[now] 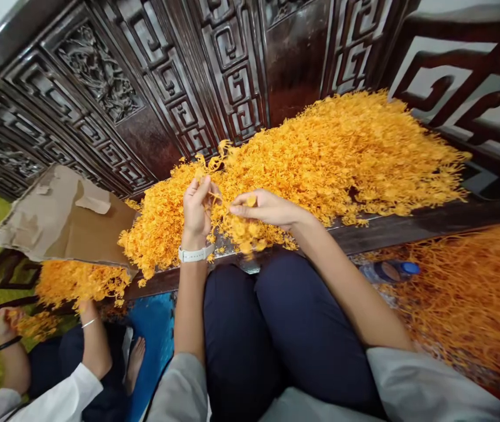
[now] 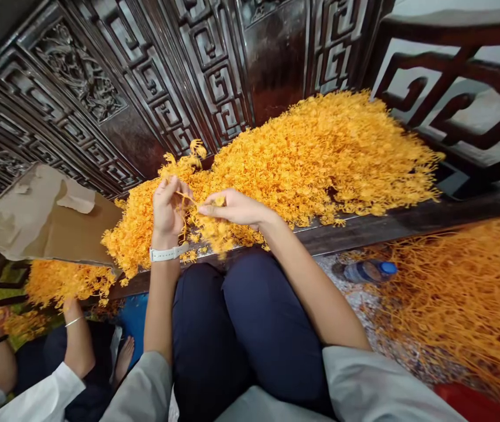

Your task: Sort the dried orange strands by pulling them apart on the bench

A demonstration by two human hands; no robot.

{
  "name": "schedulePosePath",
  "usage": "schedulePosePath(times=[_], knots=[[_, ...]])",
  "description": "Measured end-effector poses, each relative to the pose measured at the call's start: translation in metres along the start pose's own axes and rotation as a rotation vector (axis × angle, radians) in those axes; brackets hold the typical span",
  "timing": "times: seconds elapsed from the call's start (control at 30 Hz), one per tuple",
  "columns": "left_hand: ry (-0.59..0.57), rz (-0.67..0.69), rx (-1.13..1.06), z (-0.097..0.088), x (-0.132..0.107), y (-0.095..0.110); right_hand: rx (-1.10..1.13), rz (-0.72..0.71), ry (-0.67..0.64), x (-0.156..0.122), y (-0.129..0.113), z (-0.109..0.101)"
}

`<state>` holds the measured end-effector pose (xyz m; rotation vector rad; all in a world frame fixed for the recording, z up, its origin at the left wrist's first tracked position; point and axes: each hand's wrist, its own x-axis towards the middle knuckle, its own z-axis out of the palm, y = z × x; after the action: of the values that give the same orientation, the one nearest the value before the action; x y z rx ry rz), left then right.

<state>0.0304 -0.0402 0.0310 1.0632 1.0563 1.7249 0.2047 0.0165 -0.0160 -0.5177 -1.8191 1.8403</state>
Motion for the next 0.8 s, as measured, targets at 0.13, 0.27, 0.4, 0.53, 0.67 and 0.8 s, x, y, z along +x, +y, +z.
schedulePosePath(times=[0.13,0.27,0.4,0.53,0.67,0.8], knots=[[0.054,-0.037,-0.145,0.003,0.002,0.002,0.01,-0.233,0.294,0.007,0.001,0.003],[0.067,-0.12,-0.294,0.008,0.001,0.003,0.127,-0.29,0.448,0.013,-0.001,0.008],[0.11,-0.191,-0.306,0.014,0.0,0.0,0.18,-0.283,0.591,0.017,-0.006,0.019],[0.136,-0.222,-0.24,0.014,0.001,0.0,0.207,-0.207,0.685,0.016,-0.003,0.014],[0.303,-0.113,-0.205,-0.003,0.003,0.008,0.307,-0.259,0.95,0.01,0.029,-0.038],[0.355,-0.045,-0.284,-0.012,0.0,0.017,0.205,-0.296,1.132,0.013,0.083,-0.074]])
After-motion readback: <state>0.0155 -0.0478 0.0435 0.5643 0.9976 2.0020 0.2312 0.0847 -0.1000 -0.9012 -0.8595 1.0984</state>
